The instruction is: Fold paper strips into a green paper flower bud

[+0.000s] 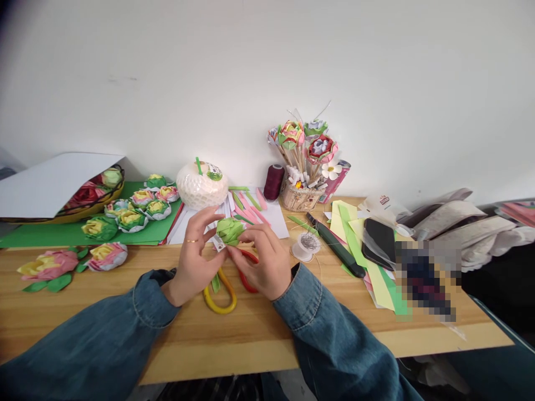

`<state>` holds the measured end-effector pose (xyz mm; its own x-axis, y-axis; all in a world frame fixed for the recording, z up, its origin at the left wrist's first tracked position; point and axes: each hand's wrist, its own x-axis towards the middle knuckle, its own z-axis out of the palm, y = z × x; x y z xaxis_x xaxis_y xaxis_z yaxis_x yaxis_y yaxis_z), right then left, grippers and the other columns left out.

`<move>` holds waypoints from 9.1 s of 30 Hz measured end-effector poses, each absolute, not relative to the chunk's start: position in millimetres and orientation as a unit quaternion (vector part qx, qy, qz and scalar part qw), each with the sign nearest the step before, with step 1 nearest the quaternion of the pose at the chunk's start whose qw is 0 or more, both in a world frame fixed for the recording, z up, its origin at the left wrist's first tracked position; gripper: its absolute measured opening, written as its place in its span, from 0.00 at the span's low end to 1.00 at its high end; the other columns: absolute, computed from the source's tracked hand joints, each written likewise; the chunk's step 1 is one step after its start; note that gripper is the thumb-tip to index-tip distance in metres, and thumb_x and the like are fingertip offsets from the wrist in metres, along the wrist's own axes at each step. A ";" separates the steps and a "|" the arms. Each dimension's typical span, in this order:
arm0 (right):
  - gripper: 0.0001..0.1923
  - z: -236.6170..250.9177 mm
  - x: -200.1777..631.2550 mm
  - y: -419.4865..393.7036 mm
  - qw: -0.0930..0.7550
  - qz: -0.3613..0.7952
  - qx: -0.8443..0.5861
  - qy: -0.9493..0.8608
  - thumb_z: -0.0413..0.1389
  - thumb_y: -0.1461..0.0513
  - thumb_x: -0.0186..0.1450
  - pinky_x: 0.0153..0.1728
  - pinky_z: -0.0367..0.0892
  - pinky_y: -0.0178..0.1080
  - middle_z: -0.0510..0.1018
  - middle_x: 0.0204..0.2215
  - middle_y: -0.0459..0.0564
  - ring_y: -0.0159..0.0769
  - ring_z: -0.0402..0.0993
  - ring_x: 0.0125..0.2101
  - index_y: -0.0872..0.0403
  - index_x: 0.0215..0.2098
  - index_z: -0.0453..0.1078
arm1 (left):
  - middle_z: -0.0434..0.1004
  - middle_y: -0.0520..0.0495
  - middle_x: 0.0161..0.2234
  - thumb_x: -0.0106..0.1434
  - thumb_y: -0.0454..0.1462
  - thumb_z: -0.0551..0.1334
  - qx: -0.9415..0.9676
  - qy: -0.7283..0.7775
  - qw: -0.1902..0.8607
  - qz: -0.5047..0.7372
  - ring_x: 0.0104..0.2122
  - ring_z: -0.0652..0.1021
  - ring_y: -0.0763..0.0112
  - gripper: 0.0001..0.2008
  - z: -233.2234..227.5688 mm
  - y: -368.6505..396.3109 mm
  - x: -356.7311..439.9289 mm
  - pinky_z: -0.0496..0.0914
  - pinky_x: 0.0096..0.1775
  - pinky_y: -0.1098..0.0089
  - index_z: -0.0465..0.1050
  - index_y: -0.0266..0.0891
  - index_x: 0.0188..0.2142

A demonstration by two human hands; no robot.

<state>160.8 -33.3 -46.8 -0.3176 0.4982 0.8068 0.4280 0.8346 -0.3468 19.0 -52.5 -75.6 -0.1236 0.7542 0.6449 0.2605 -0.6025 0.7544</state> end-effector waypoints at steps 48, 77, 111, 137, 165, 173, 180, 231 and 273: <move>0.03 -35.4 167.5 -23.4 0.441 0.268 -0.268 -0.813 0.55 0.66 0.58 0.22 0.64 0.31 0.71 0.24 0.48 0.27 0.65 0.22 0.57 0.30 0.70 | 0.76 0.50 0.36 0.49 0.37 0.66 0.355 0.281 0.640 0.621 0.34 0.76 0.72 0.20 -69.6 -41.0 12.2 0.72 0.34 0.73 0.71 0.43 0.43; 0.11 -32.0 171.5 -20.5 0.379 0.427 -0.270 -0.775 0.51 0.61 0.61 0.24 0.65 0.31 0.72 0.21 0.47 0.27 0.67 0.22 0.58 0.25 0.71 | 0.76 0.50 0.33 0.47 0.32 0.67 0.309 0.279 0.671 0.614 0.31 0.75 0.75 0.19 -69.1 -40.8 12.2 0.71 0.33 0.76 0.71 0.39 0.40; 0.07 -39.3 168.8 -14.9 0.422 0.516 -0.297 -0.684 0.59 0.60 0.54 0.21 0.60 0.30 0.71 0.21 0.44 0.24 0.62 0.20 0.57 0.27 0.70 | 0.75 0.52 0.33 0.45 0.30 0.68 0.310 0.274 0.684 0.601 0.32 0.75 0.76 0.18 -65.3 -41.5 11.1 0.70 0.36 0.74 0.69 0.39 0.38; 0.09 -39.8 173.9 -14.1 0.357 0.298 -0.303 -0.832 0.50 0.61 0.61 0.23 0.59 0.32 0.67 0.22 0.45 0.26 0.60 0.21 0.57 0.28 0.67 | 0.75 0.50 0.33 0.45 0.30 0.68 0.381 0.334 0.673 0.539 0.29 0.74 0.76 0.18 -61.1 -36.2 -1.8 0.69 0.31 0.76 0.70 0.40 0.37; 0.07 -46.8 171.6 -12.1 0.380 0.318 -0.310 -0.812 0.60 0.62 0.54 0.21 0.58 0.31 0.68 0.20 0.44 0.26 0.61 0.20 0.57 0.21 0.70 | 0.74 0.49 0.34 0.45 0.29 0.67 0.432 0.345 0.645 0.527 0.34 0.74 0.72 0.20 -65.1 -35.5 -0.1 0.67 0.37 0.73 0.71 0.39 0.39; 0.04 -48.2 171.1 -9.7 0.404 0.323 -0.286 -0.807 0.57 0.64 0.57 0.25 0.61 0.33 0.71 0.24 0.47 0.29 0.65 0.24 0.57 0.26 0.72 | 0.74 0.52 0.32 0.46 0.30 0.67 0.384 0.337 0.666 0.543 0.30 0.74 0.77 0.19 -65.0 -35.8 0.7 0.69 0.34 0.74 0.70 0.41 0.39; 0.04 -48.9 166.7 -15.6 0.444 0.277 -0.300 -0.797 0.56 0.64 0.58 0.25 0.65 0.33 0.73 0.25 0.49 0.30 0.68 0.25 0.57 0.29 0.72 | 0.74 0.48 0.36 0.50 0.30 0.64 0.338 0.313 0.680 0.570 0.34 0.76 0.75 0.18 -67.2 -36.3 5.3 0.71 0.37 0.73 0.67 0.37 0.41; 0.02 -44.4 167.7 -17.7 0.465 0.247 -0.348 -0.776 0.56 0.65 0.56 0.22 0.63 0.32 0.70 0.25 0.46 0.28 0.64 0.23 0.55 0.27 0.67 | 0.74 0.49 0.39 0.50 0.30 0.65 0.399 0.273 0.650 0.587 0.38 0.75 0.70 0.26 -65.9 -40.0 8.8 0.69 0.40 0.71 0.65 0.44 0.48; 0.05 -34.6 177.1 -9.2 0.356 0.334 -0.342 -0.803 0.55 0.64 0.55 0.20 0.56 0.30 0.68 0.19 0.44 0.24 0.59 0.19 0.58 0.25 0.71 | 0.76 0.46 0.41 0.49 0.29 0.65 0.463 0.316 0.640 0.526 0.41 0.74 0.68 0.32 -72.3 -35.7 1.7 0.67 0.41 0.70 0.61 0.43 0.54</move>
